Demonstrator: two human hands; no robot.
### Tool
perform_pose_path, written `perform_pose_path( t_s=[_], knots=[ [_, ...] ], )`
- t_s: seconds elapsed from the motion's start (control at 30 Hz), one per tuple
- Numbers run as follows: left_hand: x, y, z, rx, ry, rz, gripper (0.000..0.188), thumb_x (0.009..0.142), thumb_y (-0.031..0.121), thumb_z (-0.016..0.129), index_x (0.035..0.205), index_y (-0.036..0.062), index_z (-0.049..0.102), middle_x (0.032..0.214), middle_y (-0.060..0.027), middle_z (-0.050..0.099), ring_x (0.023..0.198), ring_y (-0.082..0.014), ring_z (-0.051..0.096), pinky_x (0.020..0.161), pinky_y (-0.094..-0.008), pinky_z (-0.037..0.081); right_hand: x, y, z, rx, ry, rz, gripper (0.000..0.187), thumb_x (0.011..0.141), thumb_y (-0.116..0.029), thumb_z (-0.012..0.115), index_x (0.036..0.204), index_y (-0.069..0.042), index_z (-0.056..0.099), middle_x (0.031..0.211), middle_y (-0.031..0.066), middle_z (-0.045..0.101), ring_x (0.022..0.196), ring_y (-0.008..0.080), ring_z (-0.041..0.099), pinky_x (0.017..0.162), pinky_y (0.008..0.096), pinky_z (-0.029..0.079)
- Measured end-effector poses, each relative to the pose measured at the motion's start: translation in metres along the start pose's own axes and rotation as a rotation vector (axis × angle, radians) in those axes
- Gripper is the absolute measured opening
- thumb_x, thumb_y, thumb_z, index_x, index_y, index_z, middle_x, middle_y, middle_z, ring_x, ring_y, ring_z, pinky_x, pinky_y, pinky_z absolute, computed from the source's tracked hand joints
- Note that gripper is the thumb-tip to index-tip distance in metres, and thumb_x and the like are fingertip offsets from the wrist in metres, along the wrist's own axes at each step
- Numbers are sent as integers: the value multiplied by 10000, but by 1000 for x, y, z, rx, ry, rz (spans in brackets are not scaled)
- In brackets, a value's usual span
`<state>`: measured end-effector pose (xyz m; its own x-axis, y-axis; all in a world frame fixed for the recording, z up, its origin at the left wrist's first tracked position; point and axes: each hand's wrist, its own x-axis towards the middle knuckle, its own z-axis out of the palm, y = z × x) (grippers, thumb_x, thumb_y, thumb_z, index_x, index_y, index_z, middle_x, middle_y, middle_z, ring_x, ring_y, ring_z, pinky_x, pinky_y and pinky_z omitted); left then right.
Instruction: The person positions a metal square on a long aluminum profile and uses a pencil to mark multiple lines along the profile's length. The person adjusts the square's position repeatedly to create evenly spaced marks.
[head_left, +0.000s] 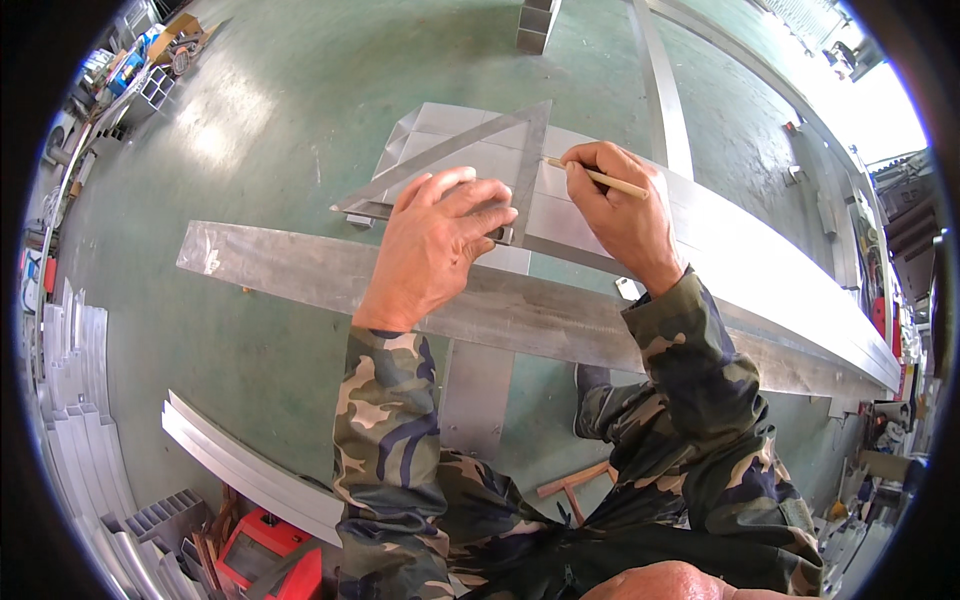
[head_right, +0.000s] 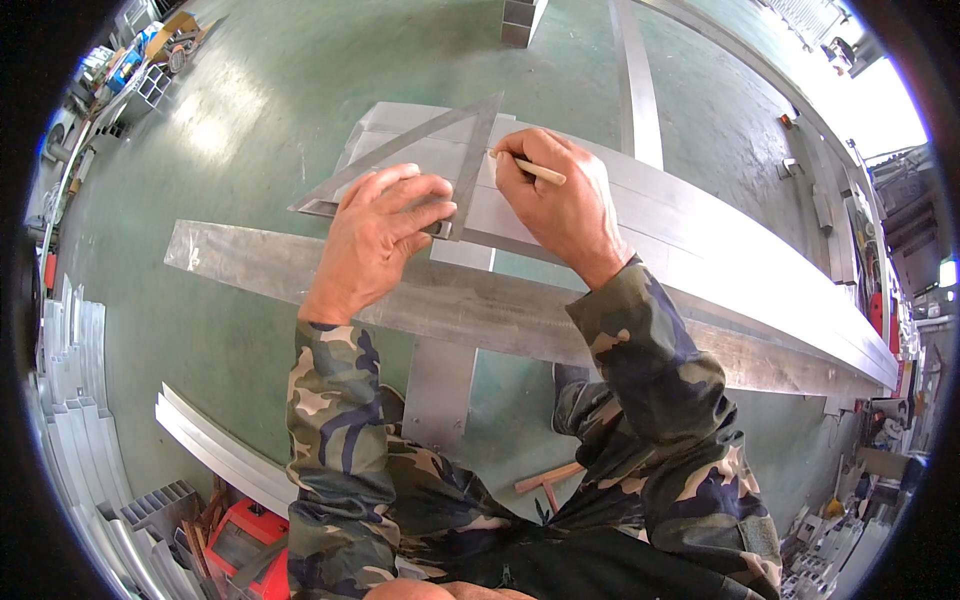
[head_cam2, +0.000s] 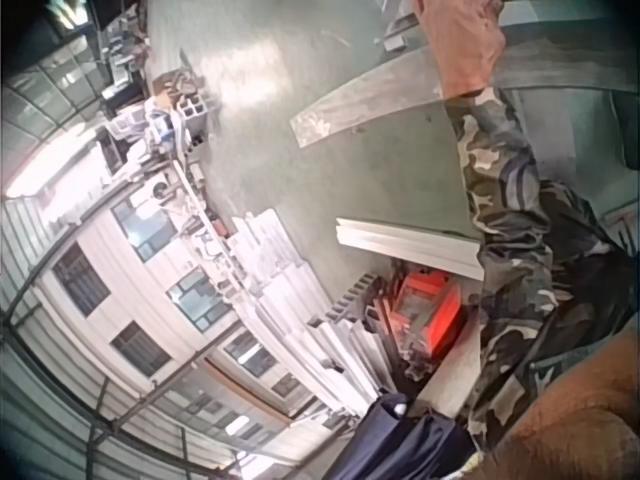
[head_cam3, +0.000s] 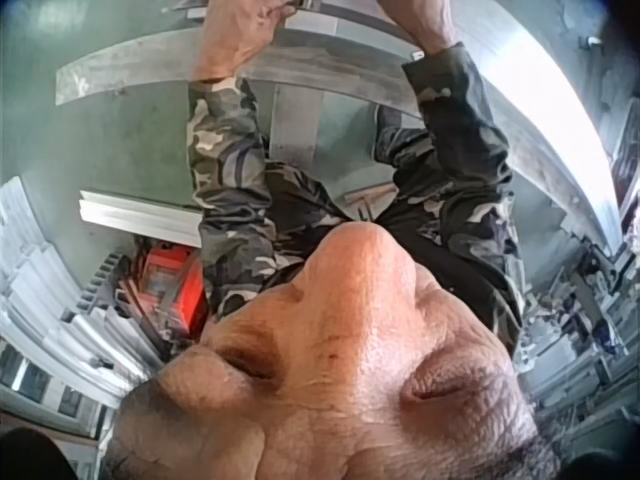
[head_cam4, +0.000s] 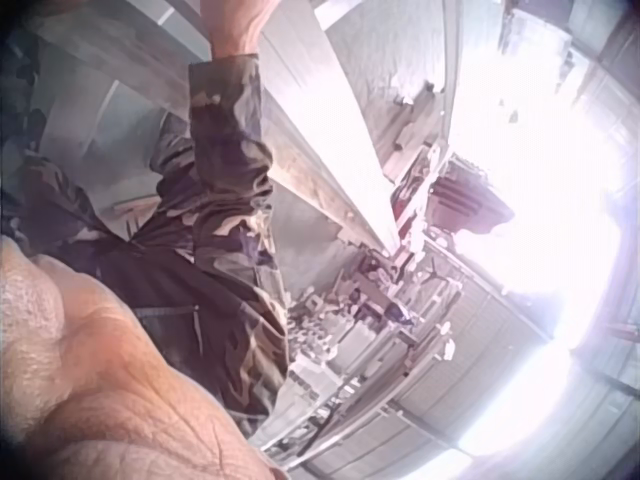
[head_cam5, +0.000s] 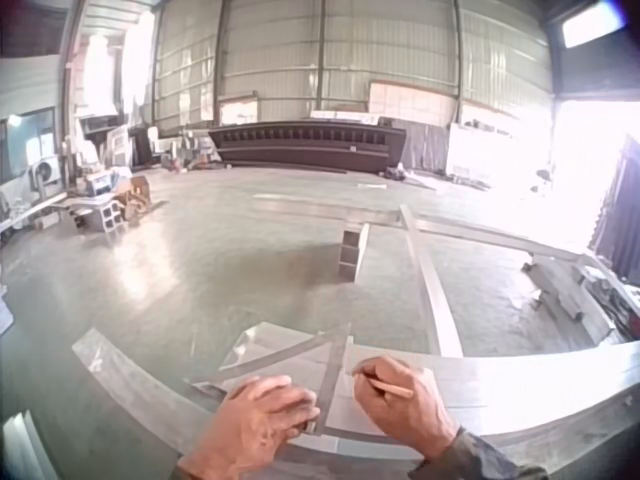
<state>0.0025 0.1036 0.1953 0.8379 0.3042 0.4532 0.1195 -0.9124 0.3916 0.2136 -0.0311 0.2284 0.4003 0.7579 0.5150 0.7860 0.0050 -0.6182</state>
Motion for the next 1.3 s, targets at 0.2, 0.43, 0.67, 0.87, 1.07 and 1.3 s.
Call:
perform_pose_path(
  t_s=[0.2, 0.43, 0.67, 0.87, 1.07, 1.3],
  knots=[
    [-2, -2, -3, 39, 4, 7, 355, 867, 114, 802, 1214, 187, 806, 1390, 77, 702, 1376, -288, 586, 1175, -467, 446, -11, -22, -4, 47, -67, 53, 76, 976, -89, 725, 1001, -20, 746, 935, 153, 779, 780, 305, 748, 708, 388, 587],
    [0, -1, 0, 41, 10, 3, 366, 848, 100, 814, 1206, 177, 820, 1384, 65, 713, 1379, -283, 586, 1183, -464, 440, -29, -22, -10, 104, -84, 59, 98, 989, -82, 722, 1044, -8, 755, 895, 125, 762, 710, 213, 698, 655, 342, 549],
    [-1, -2, 2, -13, 19, 0, 380, 849, 68, 807, 1214, 173, 820, 1395, 57, 714, 1387, -289, 582, 1187, -461, 431, -37, -4, -20, 314, 194, 197, 144, 1067, -109, 685, 1108, 8, 759, 856, 9, 695, 739, 57, 568, 629, 248, 455],
    [-4, -6, -6, -75, 12, -14, 355, 868, 56, 796, 1211, 145, 818, 1387, 25, 736, 1422, -301, 578, 1229, -485, 389, -31, 25, -26, 403, 358, 321, 189, 1085, -143, 670, 1133, 22, 750, 863, 23, 702, 716, 53, 542, 620, 238, 447],
    [9, 5, 3, -111, -29, 30, 334, 899, 51, 785, 1216, 147, 822, 1378, 18, 754, 1448, -299, 576, 1261, -502, 349, -22, 40, -40, 473, 423, 335, 189, 1083, -143, 661, 1134, 18, 746, 873, 29, 707, 700, 41, 524, 604, 224, 427],
    [18, 16, 2, -85, -48, 20, 345, 894, 56, 792, 1220, 163, 834, 1401, 23, 756, 1464, -297, 571, 1259, -512, 343, -9, 33, -26, 514, 409, 380, 190, 1069, -155, 680, 1145, 2, 755, 885, 29, 713, 775, 68, 592, 688, 237, 477]
  ],
)
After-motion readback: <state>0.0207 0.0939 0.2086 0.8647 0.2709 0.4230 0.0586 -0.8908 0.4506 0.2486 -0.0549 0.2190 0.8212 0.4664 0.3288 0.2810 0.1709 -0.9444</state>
